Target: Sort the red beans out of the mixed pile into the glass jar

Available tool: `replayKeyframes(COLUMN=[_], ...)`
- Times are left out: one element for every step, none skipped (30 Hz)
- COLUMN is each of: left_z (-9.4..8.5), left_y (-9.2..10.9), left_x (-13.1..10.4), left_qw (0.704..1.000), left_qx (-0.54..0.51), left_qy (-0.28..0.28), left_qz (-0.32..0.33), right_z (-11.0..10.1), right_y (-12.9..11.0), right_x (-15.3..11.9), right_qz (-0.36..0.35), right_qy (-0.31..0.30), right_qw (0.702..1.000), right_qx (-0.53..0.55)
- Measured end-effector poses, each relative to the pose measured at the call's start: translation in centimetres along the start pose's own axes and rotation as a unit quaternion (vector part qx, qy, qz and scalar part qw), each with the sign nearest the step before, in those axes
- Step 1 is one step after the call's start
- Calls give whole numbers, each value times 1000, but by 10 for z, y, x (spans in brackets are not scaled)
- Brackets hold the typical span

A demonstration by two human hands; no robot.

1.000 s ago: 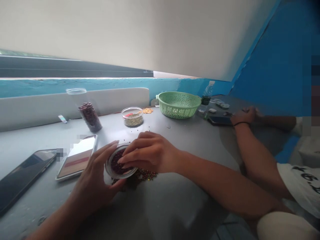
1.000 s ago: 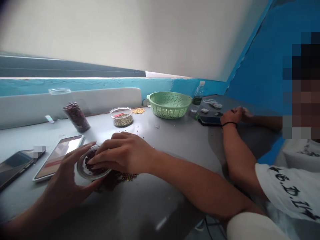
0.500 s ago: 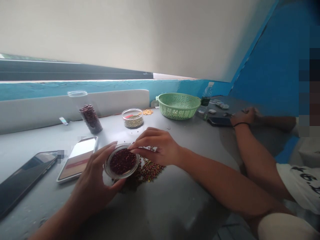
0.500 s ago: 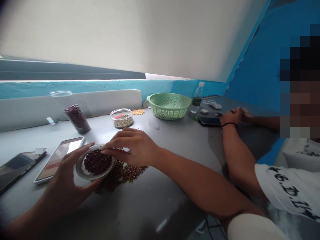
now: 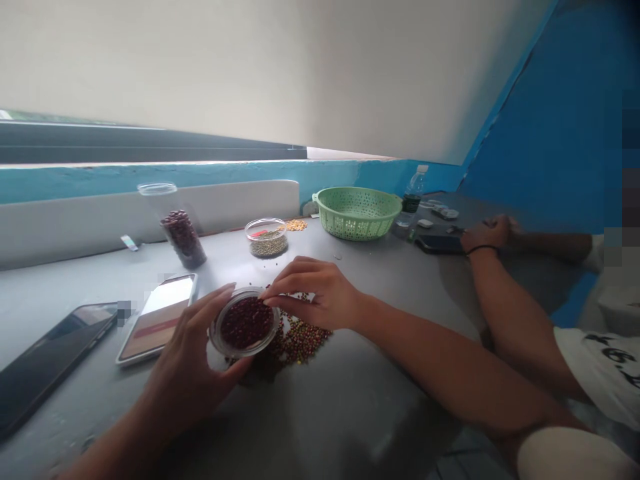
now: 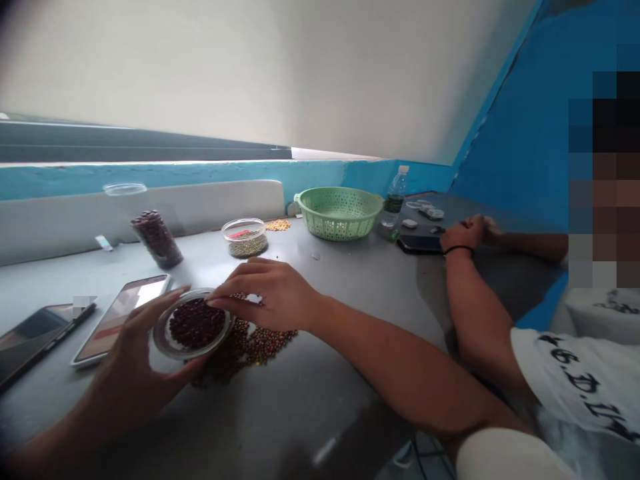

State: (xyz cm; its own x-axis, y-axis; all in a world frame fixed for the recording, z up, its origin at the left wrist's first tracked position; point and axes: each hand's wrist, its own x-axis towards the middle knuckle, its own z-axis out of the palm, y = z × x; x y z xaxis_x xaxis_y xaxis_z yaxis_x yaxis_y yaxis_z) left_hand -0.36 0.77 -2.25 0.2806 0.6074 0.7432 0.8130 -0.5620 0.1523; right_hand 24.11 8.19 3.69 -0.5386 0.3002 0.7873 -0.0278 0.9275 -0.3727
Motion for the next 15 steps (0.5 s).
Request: replayKeyframes(left_z=[0,0,0,-1,-2,-3,-5,-7,-10,-13,-16,-19,-22,-25,-27], left_y=[0,0,-1,-1,0,1,4,7,11,16,20,24,27,28,28], left_x=[0,0,0,0,1,2,3,5,7,10,12,15,17,20,23], left_qw=[1000,1000,1000,1000,1000,999,999,997,993,985,972,957,944,938,941], left_qx=[-2,-3,-4,-4,-5,-5,-10,-27,-64,-114,-173,-225,-258,-273,-267], left_qy=[0,-1,-4,-8,-9,-3,3,6,4,-4,-23,-41,-59,-73,-87], left_qz=[-3,-6,-12,-17,-26,-38,-53,-73,-99,-127,-157,-181,-196,-199,-189], right_z=[0,1,1,2,3,4,5,6,7,8,9,9,8,7,6], right_y=[0,0,1,2,4,7,10,14,17,21,23,25,26,26,27], right_x=[0,-1,-1,-1,-1,-1,-1,-1,-1,-1,-1,-1,-2,-2,-2], right_qz=[6,17,37,70,113,162,209,250,278,296,306,313,318,321,325], right_qy=[-2,1,9,19,36,54,69,74,73,67,58,50,47,47,46], right_qw=[1000,1000,999,996,990,979,963,943,924,908,899,897,897,898,897], right_qx=[8,18,32,48,72,108,156,207,254,289,307,309,303,297,295])
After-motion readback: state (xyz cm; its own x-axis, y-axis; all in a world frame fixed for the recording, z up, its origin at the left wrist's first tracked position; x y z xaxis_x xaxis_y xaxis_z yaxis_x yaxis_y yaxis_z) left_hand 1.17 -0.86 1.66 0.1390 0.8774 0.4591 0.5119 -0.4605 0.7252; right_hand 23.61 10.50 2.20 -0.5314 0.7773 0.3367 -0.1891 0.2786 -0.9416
